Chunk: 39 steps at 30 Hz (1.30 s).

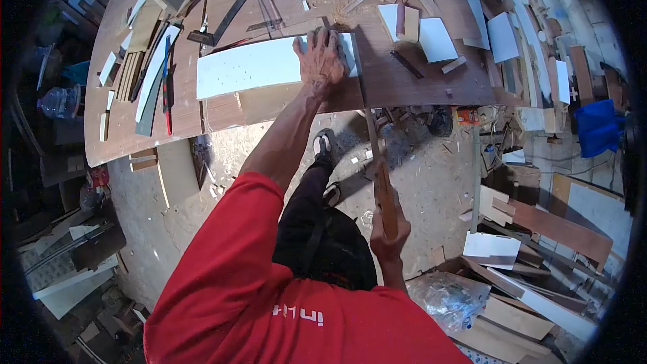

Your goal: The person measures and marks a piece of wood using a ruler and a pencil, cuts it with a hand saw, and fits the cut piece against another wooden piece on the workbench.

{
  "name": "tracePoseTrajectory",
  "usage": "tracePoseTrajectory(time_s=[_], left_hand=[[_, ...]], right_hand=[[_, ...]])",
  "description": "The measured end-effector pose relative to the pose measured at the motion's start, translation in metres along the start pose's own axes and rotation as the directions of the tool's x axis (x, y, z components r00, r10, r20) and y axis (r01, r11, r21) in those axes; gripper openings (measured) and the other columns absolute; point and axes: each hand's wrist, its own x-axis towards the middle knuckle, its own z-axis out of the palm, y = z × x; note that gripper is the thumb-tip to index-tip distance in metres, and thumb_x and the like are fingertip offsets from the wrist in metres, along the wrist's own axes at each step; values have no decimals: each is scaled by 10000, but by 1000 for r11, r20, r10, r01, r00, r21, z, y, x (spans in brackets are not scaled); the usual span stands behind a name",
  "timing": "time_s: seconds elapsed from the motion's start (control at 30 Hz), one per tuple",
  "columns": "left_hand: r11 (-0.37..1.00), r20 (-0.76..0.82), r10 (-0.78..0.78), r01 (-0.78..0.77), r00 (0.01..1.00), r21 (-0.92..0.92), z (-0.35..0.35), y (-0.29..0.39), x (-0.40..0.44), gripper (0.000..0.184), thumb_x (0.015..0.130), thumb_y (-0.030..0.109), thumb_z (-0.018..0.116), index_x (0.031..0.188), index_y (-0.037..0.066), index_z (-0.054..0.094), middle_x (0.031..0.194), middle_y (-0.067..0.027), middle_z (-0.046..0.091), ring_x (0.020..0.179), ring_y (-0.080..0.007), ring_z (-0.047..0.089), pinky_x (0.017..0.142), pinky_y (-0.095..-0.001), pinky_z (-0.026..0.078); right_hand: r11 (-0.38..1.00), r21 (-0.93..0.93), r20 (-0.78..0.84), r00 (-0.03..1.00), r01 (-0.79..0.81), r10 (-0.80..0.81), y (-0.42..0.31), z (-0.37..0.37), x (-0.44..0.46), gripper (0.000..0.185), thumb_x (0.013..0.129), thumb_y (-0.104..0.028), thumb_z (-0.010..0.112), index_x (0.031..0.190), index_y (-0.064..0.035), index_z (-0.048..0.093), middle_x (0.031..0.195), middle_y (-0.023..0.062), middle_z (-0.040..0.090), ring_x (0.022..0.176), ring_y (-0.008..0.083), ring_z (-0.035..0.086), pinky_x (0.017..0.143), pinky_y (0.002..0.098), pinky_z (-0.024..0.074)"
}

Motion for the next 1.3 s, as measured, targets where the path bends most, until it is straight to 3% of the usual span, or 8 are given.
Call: tracePoseTrajectory(time_s=[0.1,0.27,0.4,0.5,0.57,0.93,1.0,1.3], left_hand=[[999,-97,41,-40,994,13,10,-5,-5,650,724,279,612,1340,138,460,1350,-55,444,1279,-256,377,1071,-590,213],[999,-64,33,-36,997,-35,-1,-4,-3,674,710,272,627,1347,129,459,1344,-64,454,1277,-266,385,1074,-577,213],[1000,-79,9,-11,997,-21,3,-2,-2,649,728,270,617,1344,131,468,1347,-53,455,1278,-265,388,1077,-569,214],[998,-133,58,-61,989,-16,7,-3,-3,560,741,270,585,1275,117,515,1301,-53,480,1257,-260,393,1057,-593,211],[998,-84,57,-54,995,36,4,-4,-1,620,732,245,610,1330,142,484,1349,-38,452,1281,-253,383,1071,-564,221],[999,-83,52,-53,995,-11,-1,0,1,662,691,247,630,1327,148,475,1316,-53,458,1273,-259,383,1061,-577,226],[999,-93,41,-41,995,3,1,-4,0,665,693,252,632,1330,148,472,1311,-56,459,1270,-264,385,1060,-576,227],[1000,-60,25,-25,998,-9,-6,0,-9,676,680,285,632,1313,112,465,1269,-79,465,1245,-263,390,1052,-573,222]], right_hand=[[998,19,-13,998,-53,54,2,12,17,353,822,-41,575,1160,59,591,994,204,676,868,271,679,730,347,514],[978,129,17,986,-165,164,12,38,65,94,814,-31,595,875,39,584,702,146,606,608,270,577,574,386,443],[987,78,38,990,-138,136,1,0,0,392,825,-5,559,1206,85,559,1148,260,626,1053,337,647,838,347,509],[995,1,-71,992,103,-102,30,20,19,268,854,-78,584,1082,61,608,790,201,657,654,218,661,565,336,478],[990,43,50,990,-135,133,40,38,60,169,858,-82,580,963,49,603,659,158,582,561,192,585,532,346,455],[1000,28,-112,994,12,-9,55,37,2,398,876,-88,568,1244,63,553,666,106,600,578,118,577,519,295,444],[964,166,-31,976,-207,215,41,39,11,406,838,-28,551,1220,110,551,1106,255,652,1042,315,653,858,362,501],[972,82,58,975,-221,217,-7,-16,-41,442,830,-14,539,1264,69,537,1185,239,626,1088,309,635,874,348,497]])
